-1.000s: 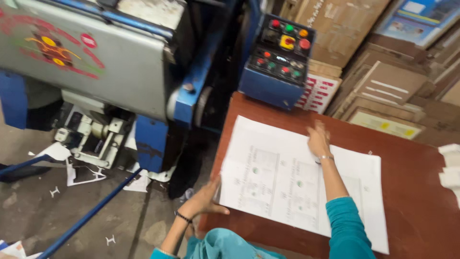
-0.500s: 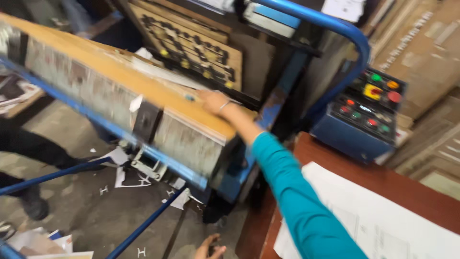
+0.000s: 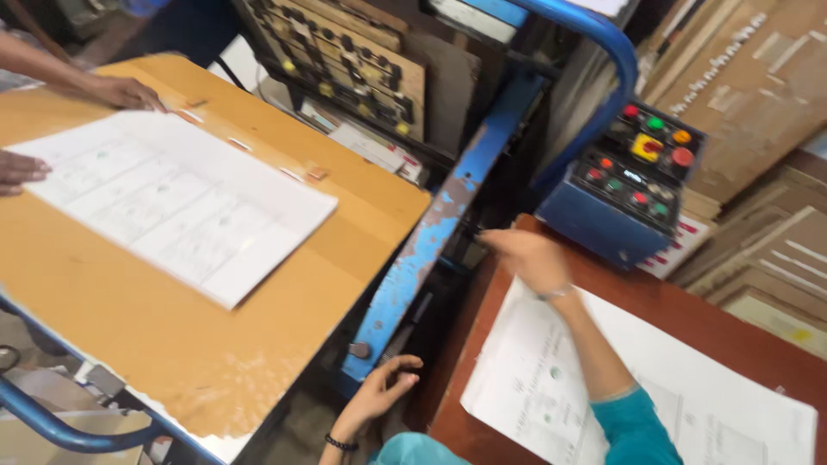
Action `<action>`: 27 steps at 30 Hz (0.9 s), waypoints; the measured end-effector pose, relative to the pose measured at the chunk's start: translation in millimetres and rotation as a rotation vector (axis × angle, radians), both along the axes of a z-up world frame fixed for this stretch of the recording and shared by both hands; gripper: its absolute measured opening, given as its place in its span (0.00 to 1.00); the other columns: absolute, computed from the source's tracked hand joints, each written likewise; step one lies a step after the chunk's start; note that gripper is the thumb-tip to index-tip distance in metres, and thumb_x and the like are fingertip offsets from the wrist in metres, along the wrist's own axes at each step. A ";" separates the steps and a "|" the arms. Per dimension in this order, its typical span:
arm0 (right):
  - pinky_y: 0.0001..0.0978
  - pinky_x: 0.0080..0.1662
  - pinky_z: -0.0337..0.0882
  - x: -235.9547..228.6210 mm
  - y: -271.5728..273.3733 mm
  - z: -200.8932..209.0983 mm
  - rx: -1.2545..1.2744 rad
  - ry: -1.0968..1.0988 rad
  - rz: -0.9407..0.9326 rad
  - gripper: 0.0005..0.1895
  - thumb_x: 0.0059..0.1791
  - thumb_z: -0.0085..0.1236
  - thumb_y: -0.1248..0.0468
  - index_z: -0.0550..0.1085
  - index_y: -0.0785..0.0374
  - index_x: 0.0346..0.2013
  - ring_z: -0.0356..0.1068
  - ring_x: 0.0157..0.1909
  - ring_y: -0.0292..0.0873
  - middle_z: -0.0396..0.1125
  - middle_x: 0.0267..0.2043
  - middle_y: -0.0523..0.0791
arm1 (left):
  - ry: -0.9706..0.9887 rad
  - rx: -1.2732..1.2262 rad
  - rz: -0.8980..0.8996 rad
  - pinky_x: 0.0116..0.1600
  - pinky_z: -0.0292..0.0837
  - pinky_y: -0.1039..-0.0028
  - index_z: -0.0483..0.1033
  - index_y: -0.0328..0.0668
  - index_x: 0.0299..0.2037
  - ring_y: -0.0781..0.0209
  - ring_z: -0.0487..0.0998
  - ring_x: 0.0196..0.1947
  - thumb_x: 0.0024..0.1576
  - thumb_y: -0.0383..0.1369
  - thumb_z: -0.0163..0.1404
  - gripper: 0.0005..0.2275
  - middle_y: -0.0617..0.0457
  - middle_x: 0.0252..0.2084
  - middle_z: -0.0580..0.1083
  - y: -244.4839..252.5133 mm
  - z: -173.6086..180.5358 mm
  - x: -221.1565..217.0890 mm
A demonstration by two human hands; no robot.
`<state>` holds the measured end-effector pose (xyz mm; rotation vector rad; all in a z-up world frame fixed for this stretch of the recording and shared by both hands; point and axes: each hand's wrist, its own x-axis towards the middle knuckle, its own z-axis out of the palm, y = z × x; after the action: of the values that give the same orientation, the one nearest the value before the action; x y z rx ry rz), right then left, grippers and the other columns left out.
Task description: The person repeatedly picks up large printed paper sheets from a table, places them onto a machine's conveyor belt, and then stacks the processed sheets back onto the table. The person handles the sheets one at a time in a repetitive loop.
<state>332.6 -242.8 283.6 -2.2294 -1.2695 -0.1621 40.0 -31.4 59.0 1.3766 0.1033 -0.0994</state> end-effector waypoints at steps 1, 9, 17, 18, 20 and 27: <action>0.39 0.60 0.71 -8.5 -49.1 0.8 -0.021 0.003 -0.215 0.26 0.47 0.49 0.77 0.78 0.55 0.56 0.73 0.60 0.48 0.73 0.59 0.46 | 0.006 -0.010 -0.016 0.56 0.74 0.75 0.72 0.37 0.59 0.66 0.79 0.51 0.61 0.31 0.52 0.16 0.52 0.55 0.77 -11.7 1.8 -4.8; 0.60 0.62 0.54 -69.1 -303.9 -104.4 -0.586 -0.221 -1.089 0.35 0.51 0.47 0.46 0.63 0.52 0.72 0.49 0.74 0.61 0.50 0.75 0.58 | 0.087 0.341 0.066 0.56 0.76 0.71 0.73 0.36 0.59 0.56 0.82 0.52 0.60 0.38 0.53 0.20 0.44 0.52 0.80 -87.8 33.9 -4.5; 0.61 0.72 0.36 -81.0 -329.4 -189.5 -0.337 0.097 -1.196 0.32 0.57 0.32 0.43 0.56 0.48 0.75 0.39 0.80 0.56 0.43 0.80 0.53 | -0.207 0.914 0.131 0.66 0.61 0.52 0.56 0.24 0.67 0.31 0.61 0.68 0.60 0.44 0.55 0.34 0.27 0.70 0.56 -170.5 86.3 52.0; 0.61 0.73 0.37 -83.1 -331.5 -187.2 -0.338 0.083 -1.196 0.32 0.57 0.33 0.43 0.57 0.48 0.75 0.39 0.80 0.56 0.44 0.80 0.52 | -0.235 0.979 0.129 0.66 0.61 0.50 0.55 0.23 0.68 0.29 0.60 0.68 0.60 0.45 0.55 0.35 0.26 0.71 0.54 -180.1 89.0 58.0; 0.60 0.72 0.37 -87.4 -333.1 -184.0 -0.305 0.079 -1.201 0.32 0.57 0.34 0.43 0.58 0.48 0.74 0.40 0.79 0.55 0.45 0.79 0.52 | -0.103 1.042 0.031 0.62 0.62 0.48 0.52 0.26 0.69 0.31 0.60 0.66 0.60 0.47 0.53 0.37 0.27 0.72 0.51 -193.7 90.3 63.5; 0.61 0.73 0.37 -86.3 -328.7 -184.7 -0.270 0.053 -1.200 0.32 0.56 0.37 0.42 0.61 0.48 0.73 0.41 0.80 0.54 0.47 0.79 0.51 | -0.114 1.110 0.041 0.58 0.65 0.49 0.52 0.33 0.72 0.34 0.63 0.64 0.61 0.47 0.49 0.35 0.31 0.73 0.50 -198.1 82.8 59.8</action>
<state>246.3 -571.5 98.9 -2.9031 0.2393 -0.3748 99.8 -229.5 141.8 2.4823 0.0922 0.0939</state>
